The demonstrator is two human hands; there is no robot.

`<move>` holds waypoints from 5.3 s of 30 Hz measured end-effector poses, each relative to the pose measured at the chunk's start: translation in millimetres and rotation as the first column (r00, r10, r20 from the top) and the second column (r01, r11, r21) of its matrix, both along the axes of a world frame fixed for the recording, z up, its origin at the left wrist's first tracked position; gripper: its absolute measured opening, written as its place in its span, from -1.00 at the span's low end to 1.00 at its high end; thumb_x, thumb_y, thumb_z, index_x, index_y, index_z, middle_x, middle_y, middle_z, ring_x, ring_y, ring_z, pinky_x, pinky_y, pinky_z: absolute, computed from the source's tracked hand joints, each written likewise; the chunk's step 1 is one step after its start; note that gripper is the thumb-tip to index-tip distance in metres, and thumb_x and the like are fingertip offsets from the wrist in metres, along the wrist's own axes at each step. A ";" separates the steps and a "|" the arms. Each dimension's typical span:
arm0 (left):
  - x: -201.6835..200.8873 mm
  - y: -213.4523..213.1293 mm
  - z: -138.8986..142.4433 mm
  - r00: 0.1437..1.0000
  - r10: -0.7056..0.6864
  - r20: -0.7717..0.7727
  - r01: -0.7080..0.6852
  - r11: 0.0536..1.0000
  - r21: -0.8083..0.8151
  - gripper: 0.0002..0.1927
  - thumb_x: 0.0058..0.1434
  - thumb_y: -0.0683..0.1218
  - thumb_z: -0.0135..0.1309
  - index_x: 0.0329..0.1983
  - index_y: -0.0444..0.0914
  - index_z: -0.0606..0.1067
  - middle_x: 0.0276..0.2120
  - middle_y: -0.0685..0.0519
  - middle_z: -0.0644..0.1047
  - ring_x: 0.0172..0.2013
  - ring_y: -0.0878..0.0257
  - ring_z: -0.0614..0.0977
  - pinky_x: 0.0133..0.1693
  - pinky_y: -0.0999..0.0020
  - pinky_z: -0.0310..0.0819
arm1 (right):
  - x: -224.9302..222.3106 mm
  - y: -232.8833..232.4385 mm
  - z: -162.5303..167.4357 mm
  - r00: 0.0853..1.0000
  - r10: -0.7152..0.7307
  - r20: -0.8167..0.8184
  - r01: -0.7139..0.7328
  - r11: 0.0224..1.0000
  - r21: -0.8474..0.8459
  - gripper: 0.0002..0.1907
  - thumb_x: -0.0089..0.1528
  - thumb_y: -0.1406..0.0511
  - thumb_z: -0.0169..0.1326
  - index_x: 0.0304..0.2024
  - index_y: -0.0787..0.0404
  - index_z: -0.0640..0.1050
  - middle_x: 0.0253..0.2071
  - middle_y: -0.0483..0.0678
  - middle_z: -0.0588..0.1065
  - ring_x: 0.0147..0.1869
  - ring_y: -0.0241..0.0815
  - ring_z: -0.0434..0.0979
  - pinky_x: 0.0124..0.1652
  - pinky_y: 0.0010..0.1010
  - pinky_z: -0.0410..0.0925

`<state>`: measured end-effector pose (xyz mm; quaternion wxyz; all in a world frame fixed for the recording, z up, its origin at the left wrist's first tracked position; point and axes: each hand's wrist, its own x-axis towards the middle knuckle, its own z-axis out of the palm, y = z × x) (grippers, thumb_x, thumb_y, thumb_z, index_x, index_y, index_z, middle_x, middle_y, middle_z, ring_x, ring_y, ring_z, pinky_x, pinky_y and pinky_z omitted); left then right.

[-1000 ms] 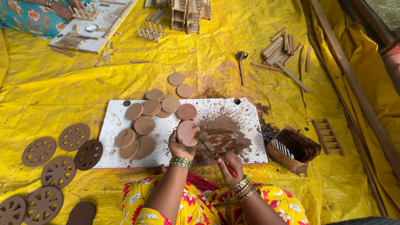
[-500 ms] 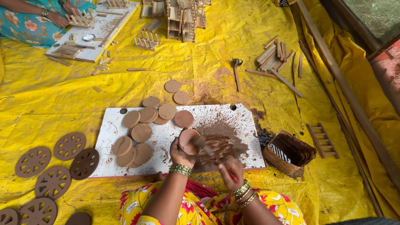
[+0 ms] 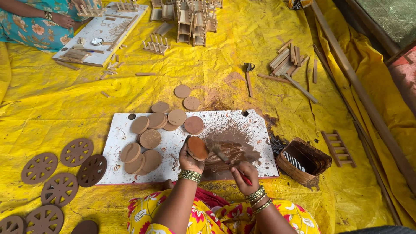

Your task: The person sits on the floor and uses a brush to apply brown pigment from a pile on a white board onto round wooden disc pieces, coating one disc at a time and setting coated discs with the finished pile. A second woman works on wooden toy parts nearby.

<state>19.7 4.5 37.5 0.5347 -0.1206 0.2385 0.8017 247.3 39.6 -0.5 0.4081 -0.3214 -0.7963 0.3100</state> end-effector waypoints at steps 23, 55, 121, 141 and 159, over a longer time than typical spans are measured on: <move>15.1 4.2 4.5 0.978 -0.062 -0.201 0.008 0.967 -0.256 -0.26 0.10 0.33 0.13 0.28 -0.04 0.28 -0.05 -0.04 0.48 -0.12 0.09 0.56 -0.16 0.12 0.54 | -6.9 -2.7 14.5 0.972 -0.063 -0.228 0.004 0.968 -0.251 -0.82 0.30 0.28 0.14 -0.33 0.27 0.56 -0.36 -0.01 0.64 -0.33 -0.32 0.59 -0.29 -0.47 0.45; -9.3 3.5 14.4 0.955 -0.259 -0.147 0.164 0.870 -0.466 -0.17 -0.06 0.45 0.13 0.22 -0.02 0.39 -0.09 0.03 0.53 -0.23 0.16 0.59 -0.37 0.30 0.31 | -4.6 -20.0 35.8 0.932 0.322 -0.169 -0.296 0.941 0.161 -0.90 0.24 0.37 0.15 -0.21 0.26 0.61 -0.18 0.08 0.65 -0.14 0.02 0.70 -0.14 -0.27 0.49; 7.9 5.9 25.7 0.974 -0.181 -0.138 0.112 0.908 -0.404 -0.37 0.02 0.32 0.12 0.08 -0.09 0.50 -0.12 -0.05 0.58 -0.17 0.09 0.63 -0.14 0.00 0.50 | -29.2 -28.5 19.0 0.977 0.154 -0.146 -0.156 0.988 0.002 -0.81 0.25 0.38 0.07 -0.13 0.29 0.63 -0.23 0.05 0.66 -0.22 -0.13 0.69 -0.23 -0.35 0.48; 6.4 6.5 8.9 0.990 -0.019 -0.141 -0.021 0.959 -0.282 -0.06 0.03 0.45 0.10 0.43 0.07 0.14 0.14 -0.09 0.46 -0.06 0.05 0.56 -0.14 0.07 0.47 | -35.7 -26.8 22.9 0.981 0.021 -0.193 -0.060 0.978 -0.199 -0.77 0.33 0.34 0.04 -0.05 0.26 0.66 -0.20 0.07 0.67 -0.18 -0.13 0.70 -0.18 -0.35 0.54; 6.1 2.5 17.9 0.997 0.045 -0.068 -0.057 0.981 -0.184 -0.14 0.00 0.40 0.14 0.32 -0.03 0.27 0.01 -0.04 0.45 -0.07 0.03 0.52 -0.03 0.08 0.46 | -36.4 -25.8 22.5 0.965 -0.065 -0.256 -0.015 0.955 -0.297 -0.75 0.34 0.35 0.03 -0.01 0.32 0.63 -0.20 0.09 0.65 -0.17 -0.12 0.69 -0.14 -0.37 0.50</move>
